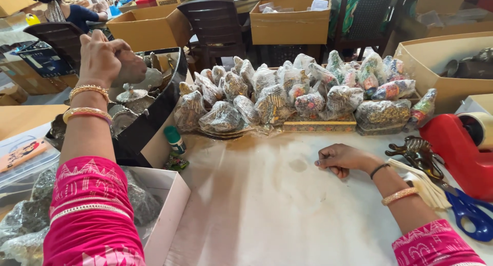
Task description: The person wraps small, metallic, animal-shaped figurines in bubble wrap. They pick up a figurine, place it on a sheet of bubble wrap, fold the wrap around it, and secure it with tape. The wrapped items are then placed into a white box.
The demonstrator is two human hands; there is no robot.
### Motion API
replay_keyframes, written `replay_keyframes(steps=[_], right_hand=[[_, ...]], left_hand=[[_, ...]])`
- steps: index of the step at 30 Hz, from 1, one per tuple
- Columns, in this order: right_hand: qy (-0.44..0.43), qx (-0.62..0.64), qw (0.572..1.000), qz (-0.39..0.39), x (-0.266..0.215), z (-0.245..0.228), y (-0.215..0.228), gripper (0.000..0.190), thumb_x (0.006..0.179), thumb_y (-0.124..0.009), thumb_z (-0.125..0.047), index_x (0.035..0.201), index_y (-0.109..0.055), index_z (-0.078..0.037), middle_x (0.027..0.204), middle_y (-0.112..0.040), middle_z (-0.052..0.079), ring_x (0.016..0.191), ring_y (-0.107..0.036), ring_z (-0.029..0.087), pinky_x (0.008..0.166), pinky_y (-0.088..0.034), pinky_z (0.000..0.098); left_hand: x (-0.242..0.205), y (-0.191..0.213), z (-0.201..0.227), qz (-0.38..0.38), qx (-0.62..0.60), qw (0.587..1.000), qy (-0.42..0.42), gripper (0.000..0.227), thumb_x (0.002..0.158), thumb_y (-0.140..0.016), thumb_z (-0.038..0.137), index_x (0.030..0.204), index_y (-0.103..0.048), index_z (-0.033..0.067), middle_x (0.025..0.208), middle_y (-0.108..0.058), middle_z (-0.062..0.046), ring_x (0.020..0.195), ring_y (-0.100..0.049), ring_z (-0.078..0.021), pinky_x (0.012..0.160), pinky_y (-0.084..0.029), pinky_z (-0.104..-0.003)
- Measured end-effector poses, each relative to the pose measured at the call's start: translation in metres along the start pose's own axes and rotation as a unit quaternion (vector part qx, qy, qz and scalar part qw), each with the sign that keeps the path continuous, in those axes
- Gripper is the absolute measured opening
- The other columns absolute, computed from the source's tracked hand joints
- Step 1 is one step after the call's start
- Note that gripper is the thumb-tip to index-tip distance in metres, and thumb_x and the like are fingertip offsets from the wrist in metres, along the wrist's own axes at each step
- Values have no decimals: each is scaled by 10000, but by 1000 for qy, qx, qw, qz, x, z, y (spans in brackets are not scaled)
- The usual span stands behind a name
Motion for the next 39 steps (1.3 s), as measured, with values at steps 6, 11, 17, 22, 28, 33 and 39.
replay_keyframes(steps=[6, 11, 17, 22, 28, 33, 39], right_hand=[[6, -17, 1000, 9, -4, -5, 2, 360, 947, -686, -372, 793, -630, -50, 543, -564, 24, 449, -556, 134, 425, -432, 296], [18, -17, 1000, 7, -6, -8, 0, 368, 953, -674, -381, 802, -635, -48, 554, -572, 28, 458, -567, 140, 434, -450, 297], [160, 33, 986, 41, 3, -27, 9, 420, 995, -567, -501, 970, -636, -87, 772, -618, 28, 686, -618, 130, 603, -507, 305], [344, 168, 918, 105, -30, -90, 9, 573, 1015, -525, -568, 1396, -534, -141, 1235, -582, 43, 1119, -608, 103, 928, -524, 313], [384, 303, 871, 46, -38, -112, -13, 808, 944, -668, -387, 1564, -189, -189, 1373, -565, 14, 1019, -706, 226, 909, -532, 357], [373, 460, 805, 22, -3, -82, -2, 482, 1054, -623, -278, 1435, -377, -114, 1148, -589, 111, 957, -701, 242, 793, -581, 427], [363, 430, 825, 47, -16, -86, 3, 402, 1038, -535, -414, 1261, -459, -89, 1035, -734, 189, 918, -733, 280, 862, -609, 423]], left_hand=[[10, 45, 61, 65, -59, 994, -71, 382, 918, -665, -110, 1069, -815, 207, 1019, -525, -61, 1055, -462, -299, 1005, -475, -395], [27, 71, 117, 75, -165, 977, -110, 308, 958, -698, -90, 1060, -822, 173, 1047, -520, -53, 1082, -488, -259, 1032, -436, -392], [29, 102, 249, -34, -399, 897, -186, 275, 964, -697, -49, 1170, -768, 120, 1012, -579, -57, 977, -566, -219, 867, -480, -335], [-3, 87, 363, -81, -483, 829, -271, 338, 858, -707, -44, 1162, -738, 102, 1016, -668, -79, 947, -623, -190, 802, -520, -327], [-41, 30, 430, -115, -566, 792, -197, 270, 921, -693, -3, 1165, -736, 105, 1043, -682, -68, 991, -644, -189, 879, -532, -339], [-81, -44, 403, -141, -685, 665, 262, 311, 979, -655, 129, 1270, -643, 238, 1168, -622, -121, 937, -631, -185, 803, -595, -419], [-155, -111, 495, -289, -923, 221, 125, 589, 1094, -430, 459, 1501, -448, 33, 1458, -571, -146, 1302, -620, -325, 1024, -549, -607]])
Point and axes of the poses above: each hand's wrist, its own x-axis towards the middle knuckle, its own y-axis out of the back of the hand, z = x × y, the point moved 8 cm from there along x, towards the middle knuckle
